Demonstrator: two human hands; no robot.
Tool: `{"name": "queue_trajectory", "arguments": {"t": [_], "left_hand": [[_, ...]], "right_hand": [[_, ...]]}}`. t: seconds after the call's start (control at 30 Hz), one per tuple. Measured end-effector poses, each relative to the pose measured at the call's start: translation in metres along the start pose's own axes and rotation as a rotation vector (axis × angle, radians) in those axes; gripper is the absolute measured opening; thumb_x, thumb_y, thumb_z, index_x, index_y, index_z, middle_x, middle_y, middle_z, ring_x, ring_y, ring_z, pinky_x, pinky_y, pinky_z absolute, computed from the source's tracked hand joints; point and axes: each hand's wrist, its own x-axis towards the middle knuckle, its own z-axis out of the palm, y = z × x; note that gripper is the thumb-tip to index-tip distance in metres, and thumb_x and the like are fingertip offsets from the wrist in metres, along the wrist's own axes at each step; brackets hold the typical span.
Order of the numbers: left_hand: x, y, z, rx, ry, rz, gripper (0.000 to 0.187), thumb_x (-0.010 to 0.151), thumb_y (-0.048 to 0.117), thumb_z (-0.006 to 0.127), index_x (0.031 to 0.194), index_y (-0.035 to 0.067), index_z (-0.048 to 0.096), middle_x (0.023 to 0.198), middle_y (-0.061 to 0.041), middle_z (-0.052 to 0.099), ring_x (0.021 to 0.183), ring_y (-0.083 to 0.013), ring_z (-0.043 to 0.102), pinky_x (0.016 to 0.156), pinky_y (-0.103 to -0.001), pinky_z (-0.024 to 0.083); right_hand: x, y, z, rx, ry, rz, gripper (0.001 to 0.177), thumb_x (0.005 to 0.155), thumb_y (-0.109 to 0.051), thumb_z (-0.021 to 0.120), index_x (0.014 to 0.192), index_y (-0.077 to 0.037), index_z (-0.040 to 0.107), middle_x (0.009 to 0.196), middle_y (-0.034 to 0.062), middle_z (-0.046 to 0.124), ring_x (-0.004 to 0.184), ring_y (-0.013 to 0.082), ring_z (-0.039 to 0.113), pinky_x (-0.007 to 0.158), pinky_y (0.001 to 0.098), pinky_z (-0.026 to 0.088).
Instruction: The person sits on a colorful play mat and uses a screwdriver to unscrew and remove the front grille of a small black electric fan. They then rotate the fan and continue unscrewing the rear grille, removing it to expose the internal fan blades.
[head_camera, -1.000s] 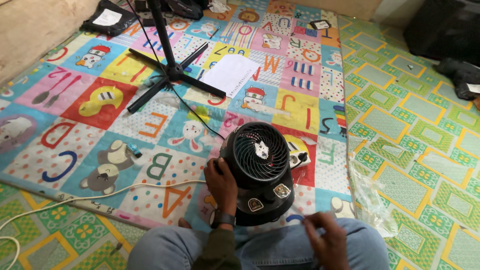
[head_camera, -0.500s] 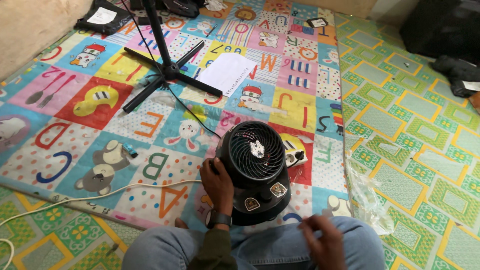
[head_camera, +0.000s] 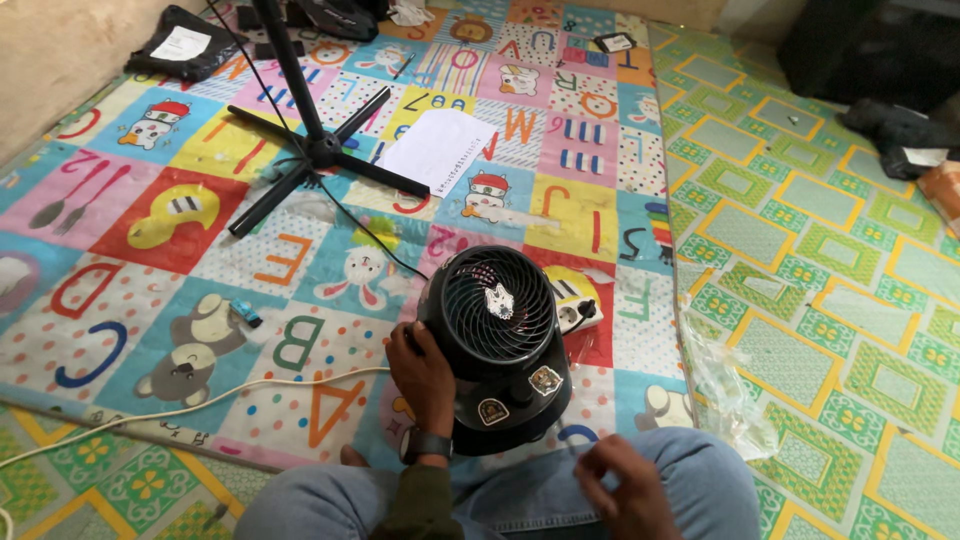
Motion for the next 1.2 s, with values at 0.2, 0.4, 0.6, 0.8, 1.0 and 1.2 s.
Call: {"name": "queue_trajectory", "arguments": {"t": [0.2, 0.4, 0.6, 0.8, 1.0, 1.2], "left_hand": [[0.001, 0.002, -0.002, -0.023, -0.003, -0.024, 0.029, 0.104, 0.028, 0.052, 0.107, 0.000, 0.062, 0.102, -0.024, 0.063, 0.097, -0.0428, 0.060, 0.085, -0.049, 0.047], [0.003, 0.005, 0.000, 0.006, -0.007, 0.003, 0.029, 0.104, 0.027, 0.052, 0.106, 0.000, 0.062, 0.101, -0.023, 0.063, 0.096, -0.0431, 0.059, 0.085, -0.049, 0.047], [0.002, 0.004, 0.001, -0.006, -0.007, -0.016, 0.029, 0.104, 0.028, 0.053, 0.107, 0.000, 0.062, 0.102, -0.025, 0.063, 0.097, -0.0436, 0.059, 0.085, -0.050, 0.047], [-0.001, 0.001, -0.001, -0.006, -0.006, 0.001, 0.030, 0.105, 0.028, 0.052, 0.108, 0.001, 0.062, 0.103, -0.025, 0.063, 0.097, -0.0440, 0.059, 0.086, -0.050, 0.046], [0.000, -0.001, 0.000, 0.003, -0.007, -0.010, 0.031, 0.105, 0.029, 0.052, 0.109, 0.001, 0.062, 0.102, -0.024, 0.063, 0.096, -0.0425, 0.059, 0.085, -0.049, 0.047], [-0.001, -0.001, -0.001, -0.007, -0.010, -0.021, 0.031, 0.105, 0.030, 0.052, 0.108, 0.001, 0.063, 0.101, -0.023, 0.063, 0.094, -0.0416, 0.060, 0.083, -0.048, 0.047]], "right_hand": [[0.004, 0.009, -0.006, 0.277, 0.247, 0.145, 0.007, 0.086, -0.002, 0.071, 0.091, 0.001, 0.072, 0.079, 0.0085, 0.074, 0.077, 0.0146, 0.070, 0.074, 0.0273, 0.053], [0.008, 0.001, -0.003, 0.212, 0.010, 0.123, 0.007, 0.085, -0.004, 0.074, 0.089, 0.001, 0.072, 0.081, 0.0084, 0.078, 0.081, 0.0133, 0.072, 0.076, 0.0270, 0.056], [0.015, 0.001, -0.009, 0.138, -0.011, 0.080, 0.007, 0.085, -0.005, 0.074, 0.088, 0.000, 0.071, 0.080, 0.0069, 0.080, 0.078, 0.0127, 0.073, 0.074, 0.0269, 0.057], [0.014, 0.002, -0.007, 0.171, -0.031, 0.024, 0.006, 0.085, -0.003, 0.072, 0.090, 0.001, 0.070, 0.083, 0.0079, 0.078, 0.080, 0.0132, 0.073, 0.074, 0.0265, 0.057], [0.010, 0.002, -0.008, 0.091, 0.002, 0.021, 0.007, 0.084, -0.004, 0.072, 0.090, -0.001, 0.074, 0.077, 0.0068, 0.079, 0.076, 0.0136, 0.073, 0.069, 0.0265, 0.054], [0.005, 0.001, -0.005, 0.053, -0.038, 0.018, 0.005, 0.083, -0.005, 0.073, 0.087, -0.001, 0.072, 0.077, 0.0049, 0.078, 0.075, 0.0128, 0.073, 0.070, 0.0268, 0.056]]}}
